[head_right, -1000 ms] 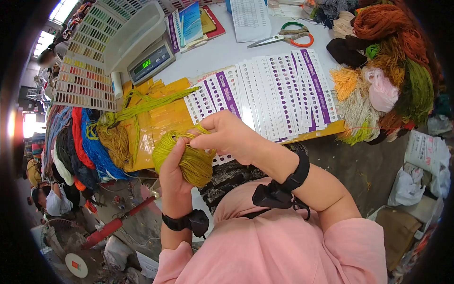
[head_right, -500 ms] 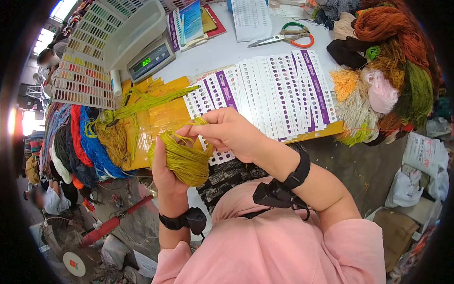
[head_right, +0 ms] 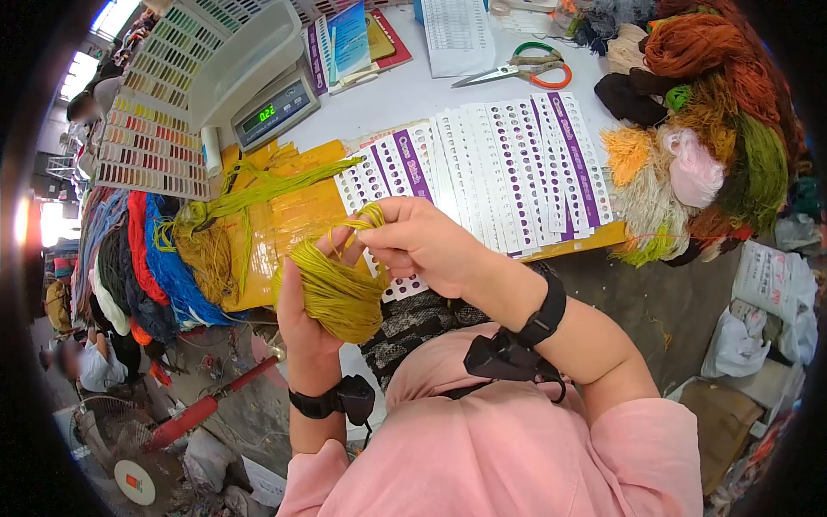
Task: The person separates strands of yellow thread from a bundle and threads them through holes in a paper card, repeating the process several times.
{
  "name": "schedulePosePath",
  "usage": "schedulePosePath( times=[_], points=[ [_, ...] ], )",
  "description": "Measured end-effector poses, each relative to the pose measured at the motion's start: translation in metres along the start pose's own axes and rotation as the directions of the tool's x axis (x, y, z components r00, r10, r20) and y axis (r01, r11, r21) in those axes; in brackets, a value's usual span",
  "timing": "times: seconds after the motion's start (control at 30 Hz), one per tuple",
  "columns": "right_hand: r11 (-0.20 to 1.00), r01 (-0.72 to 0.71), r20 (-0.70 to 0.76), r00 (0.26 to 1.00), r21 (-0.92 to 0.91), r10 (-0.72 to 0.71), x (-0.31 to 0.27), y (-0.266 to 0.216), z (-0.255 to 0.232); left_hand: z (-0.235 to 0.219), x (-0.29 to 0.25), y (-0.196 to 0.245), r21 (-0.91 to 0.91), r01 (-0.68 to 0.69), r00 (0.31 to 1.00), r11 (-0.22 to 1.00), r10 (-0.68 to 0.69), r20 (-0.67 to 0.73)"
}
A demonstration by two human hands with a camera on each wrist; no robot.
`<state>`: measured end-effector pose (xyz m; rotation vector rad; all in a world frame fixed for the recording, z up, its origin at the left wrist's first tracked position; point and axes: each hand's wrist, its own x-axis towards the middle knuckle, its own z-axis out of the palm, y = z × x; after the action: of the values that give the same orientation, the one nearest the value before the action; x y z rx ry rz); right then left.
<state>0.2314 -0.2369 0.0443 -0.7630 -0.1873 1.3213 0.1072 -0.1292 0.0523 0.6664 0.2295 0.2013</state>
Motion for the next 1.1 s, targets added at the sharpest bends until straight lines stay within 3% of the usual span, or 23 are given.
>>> schedulePosePath(
  times=[0.1,0.2,0.23,0.3,0.4,0.43,0.5,0.53,0.57,0.6,0.63,0.67,0.7,0.73,0.77,0.8,0.87,0.9,0.93,1.0,1.03,1.1],
  points=[
    [0.996,-0.023,-0.100,0.995,-0.089,0.014,0.003,0.000,0.010,0.008,0.000,0.000,0.008,-0.015,1.000,1.000,0.015,-0.022],
    [0.937,-0.013,-0.162,0.986,-0.348,-0.046,0.003,0.002,0.026,0.001,-0.002,0.002,0.008,0.012,1.000,1.000,-0.012,0.028],
    [0.940,-0.028,-0.168,0.985,-0.339,-0.032,0.003,0.003,0.026,-0.002,-0.002,0.003,0.006,0.030,0.998,1.000,-0.030,0.062],
    [0.945,-0.053,-0.179,0.984,-0.323,-0.006,0.005,0.005,0.023,-0.002,-0.002,0.002,0.062,0.012,1.000,0.998,-0.012,-0.005],
    [0.953,0.137,-0.090,0.982,-0.269,-0.166,0.004,0.005,0.020,-0.014,-0.001,-0.002,0.161,-0.034,0.987,0.986,0.059,-0.151],
    [0.985,0.072,-0.049,0.996,-0.159,-0.081,0.001,0.004,0.017,-0.019,-0.001,-0.003,0.195,-0.051,0.974,0.980,0.092,-0.206],
    [0.996,-0.076,0.057,0.996,0.052,0.073,-0.009,-0.004,0.009,-0.020,-0.003,0.005,-0.060,-0.096,0.993,0.994,0.091,-0.080],
    [0.986,-0.159,0.104,0.983,0.057,0.153,-0.012,-0.007,0.006,-0.011,-0.003,0.011,-0.191,-0.101,0.995,0.976,0.100,-0.018],
    [0.967,-0.246,0.149,0.960,0.062,0.235,-0.014,-0.009,0.003,0.003,-0.004,0.021,0.076,0.039,0.993,0.996,-0.031,-0.113],
    [0.940,-0.336,0.196,0.928,0.065,0.318,-0.016,-0.011,0.002,0.002,0.000,0.021,0.220,0.152,0.986,0.963,-0.133,-0.101],
    [0.927,-0.359,0.140,0.917,-0.111,0.373,-0.018,-0.021,0.004,0.000,0.005,0.026,0.363,0.249,0.968,0.898,-0.227,-0.103],
    [0.874,-0.217,0.042,0.965,-0.434,0.260,-0.022,-0.030,0.008,-0.003,0.008,0.032,0.499,0.327,0.943,0.802,-0.312,-0.116],
    [0.696,-0.080,-0.003,0.994,-0.713,0.111,-0.026,-0.040,0.011,-0.010,0.008,0.042,0.456,0.418,0.908,0.786,-0.377,-0.181],
    [0.421,0.025,0.004,0.999,-0.907,-0.050,-0.029,-0.048,0.016,-0.013,0.006,0.050,0.407,0.415,0.909,0.813,-0.352,-0.223],
    [0.491,0.035,0.036,0.999,-0.870,-0.008,-0.030,-0.054,0.021,-0.015,0.002,0.057,0.357,0.413,0.905,0.838,-0.333,-0.266],
    [0.657,0.125,0.125,0.991,-0.743,-0.048,-0.030,-0.058,0.023,-0.020,-0.001,0.066,0.307,0.408,0.898,0.860,-0.316,-0.308],
    [0.887,0.268,0.261,0.949,-0.376,-0.176,-0.029,-0.066,0.020,-0.075,-0.008,0.087,-0.021,0.265,0.963,0.964,-0.265,-0.045],
    [0.963,0.237,0.297,0.935,-0.125,-0.192,-0.029,-0.075,0.010,-0.095,-0.016,0.097,-0.357,0.146,0.984,0.923,-0.173,-0.045],
    [0.960,0.277,0.227,0.933,0.040,-0.279,-0.030,-0.084,0.002,-0.117,-0.028,0.107,-0.648,0.015,0.993,0.762,-0.086,-0.078],
    [0.916,0.341,0.195,0.903,0.212,-0.382,-0.038,-0.099,-0.036,-0.196,-0.070,0.131,-0.695,-0.165,0.981,0.700,0.042,-0.191],
    [0.920,0.358,0.074,0.925,0.159,-0.373,-0.047,-0.109,-0.054,-0.266,-0.105,0.139,-0.051,-0.244,0.853,0.968,0.189,-0.486],
    [0.888,0.452,-0.101,0.891,0.089,-0.443,-0.064,-0.133,-0.114,-0.324,-0.160,0.158,-0.075,-0.361,0.736,0.930,0.234,-0.636]
  ],
)
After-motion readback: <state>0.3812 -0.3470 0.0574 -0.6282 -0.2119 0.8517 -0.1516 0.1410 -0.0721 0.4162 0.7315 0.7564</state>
